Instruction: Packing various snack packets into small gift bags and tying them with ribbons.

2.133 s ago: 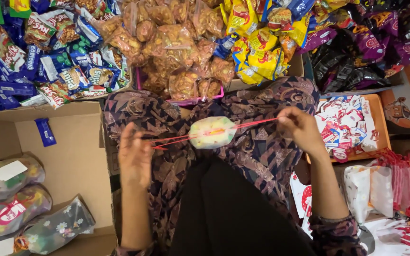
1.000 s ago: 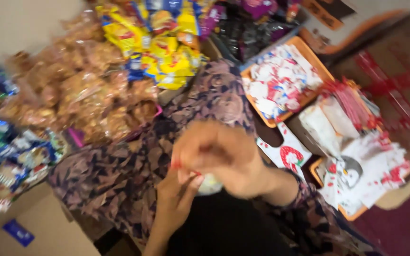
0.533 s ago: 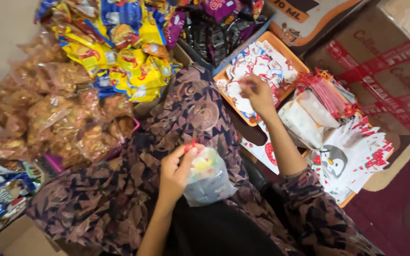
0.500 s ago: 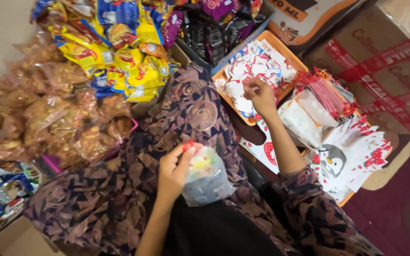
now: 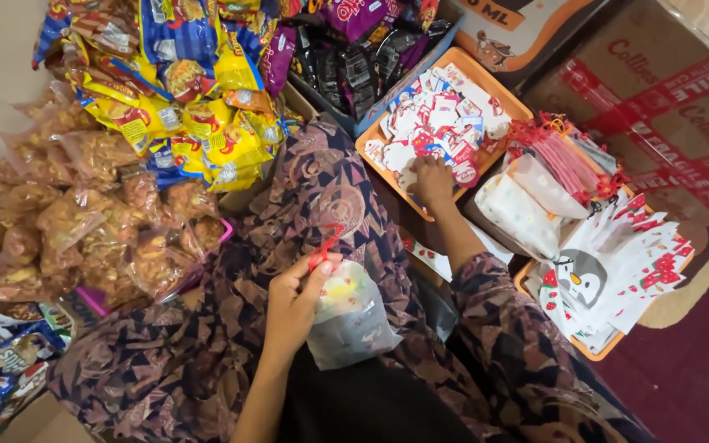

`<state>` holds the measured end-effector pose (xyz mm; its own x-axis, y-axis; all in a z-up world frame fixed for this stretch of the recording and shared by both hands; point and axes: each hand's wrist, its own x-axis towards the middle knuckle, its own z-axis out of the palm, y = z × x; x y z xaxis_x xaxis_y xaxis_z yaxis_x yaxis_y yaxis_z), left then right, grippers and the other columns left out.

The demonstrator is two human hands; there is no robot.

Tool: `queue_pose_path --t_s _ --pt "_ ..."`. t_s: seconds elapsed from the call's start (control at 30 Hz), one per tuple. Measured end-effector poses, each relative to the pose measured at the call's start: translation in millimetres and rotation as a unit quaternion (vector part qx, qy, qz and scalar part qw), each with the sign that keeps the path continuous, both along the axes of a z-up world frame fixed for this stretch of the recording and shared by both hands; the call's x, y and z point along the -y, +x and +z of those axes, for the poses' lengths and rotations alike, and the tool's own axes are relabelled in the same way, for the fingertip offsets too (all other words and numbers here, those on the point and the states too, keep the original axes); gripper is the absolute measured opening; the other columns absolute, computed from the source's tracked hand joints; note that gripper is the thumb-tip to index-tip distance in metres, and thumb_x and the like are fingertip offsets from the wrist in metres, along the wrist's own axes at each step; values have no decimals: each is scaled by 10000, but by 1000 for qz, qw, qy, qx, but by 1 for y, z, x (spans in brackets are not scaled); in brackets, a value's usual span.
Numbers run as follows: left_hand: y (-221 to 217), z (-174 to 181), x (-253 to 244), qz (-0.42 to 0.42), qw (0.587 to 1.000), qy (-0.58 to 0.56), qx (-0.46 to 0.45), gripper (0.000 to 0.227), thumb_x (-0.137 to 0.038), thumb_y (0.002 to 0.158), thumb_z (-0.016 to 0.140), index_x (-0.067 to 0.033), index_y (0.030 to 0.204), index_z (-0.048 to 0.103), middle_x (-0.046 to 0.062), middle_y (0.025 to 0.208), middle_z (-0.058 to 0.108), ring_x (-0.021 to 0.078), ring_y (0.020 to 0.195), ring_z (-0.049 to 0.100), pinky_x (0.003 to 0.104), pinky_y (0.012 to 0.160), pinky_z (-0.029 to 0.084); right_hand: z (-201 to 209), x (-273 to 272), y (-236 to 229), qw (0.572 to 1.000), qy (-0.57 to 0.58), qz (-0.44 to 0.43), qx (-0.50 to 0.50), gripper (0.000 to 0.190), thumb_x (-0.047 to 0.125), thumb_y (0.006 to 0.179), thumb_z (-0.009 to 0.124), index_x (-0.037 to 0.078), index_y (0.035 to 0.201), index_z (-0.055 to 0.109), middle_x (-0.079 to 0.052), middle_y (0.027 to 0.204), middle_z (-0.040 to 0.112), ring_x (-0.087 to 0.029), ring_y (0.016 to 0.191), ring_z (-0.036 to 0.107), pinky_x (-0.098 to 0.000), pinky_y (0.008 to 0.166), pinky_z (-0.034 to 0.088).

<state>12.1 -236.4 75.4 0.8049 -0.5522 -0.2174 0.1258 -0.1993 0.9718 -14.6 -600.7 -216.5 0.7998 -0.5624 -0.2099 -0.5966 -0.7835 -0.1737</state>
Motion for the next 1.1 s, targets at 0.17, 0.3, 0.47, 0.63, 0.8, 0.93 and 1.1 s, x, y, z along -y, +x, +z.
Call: queue_pose_path --t_s 0.17,0.3,0.47,0.63,0.8,0.93,1.1 --pt "-1 -7 2 -5 1000 7 -10 231 -231 970 675 -107 1064 845 82 782 763 112 780 587 325 803 540 5 14 6 994 85 -59 -19 395 292 758 907 186 1102 746 -121 1106 724 -412 1068 677 -506 938 513" --pt "5 -4 9 -10 1000 4 -3 246 -251 974 671 -102 1075 838 94 796 768 116 800 584 337 822 535 23 21 1 992 113 -61 -5 361 269 852 825 193 1195 741 -180 1102 737 -440 1067 700 -518 913 551" --pt "8 -8 8 -8 1000 -1 5 236 -228 974 672 -91 1070 839 111 823 774 127 814 611 343 841 539 36 25 -5 994 105 -41 14 297 230 938 735 209 1233 710 -205 1027 750 -435 1029 722 -533 885 573" --pt "11 -12 0 14 1000 5 -1 225 -206 983 664 -84 1071 831 85 824 763 126 806 604 332 831 534 37 31 -3 955 210 -83 193 248 231 885 773 63 1064 736 -199 978 748 -398 947 727 -517 810 568" --pt "10 -10 -10 30 1000 -2 -10 228 -208 988 650 -101 1082 828 55 781 729 124 770 601 295 753 534 85 -15 1 754 570 -145 293 438 -32 808 692 43 1230 603 -23 924 703 -115 759 705 -224 641 595" --pt "10 -3 -15 49 999 -14 -1 217 -214 979 662 -119 1084 827 66 768 720 126 744 594 298 666 561 191 -89 8 649 696 -81 297 522 -84 800 658 -47 1316 579 -79 968 753 -124 745 749 -231 616 639" --pt "8 -4 -23 88 995 -36 -14 207 -197 959 691 -128 1111 814 63 770 715 115 733 607 284 616 596 232 -147 8 679 667 -38 305 304 81 914 686 -37 1193 702 -93 938 747 -113 804 727 -246 690 630"
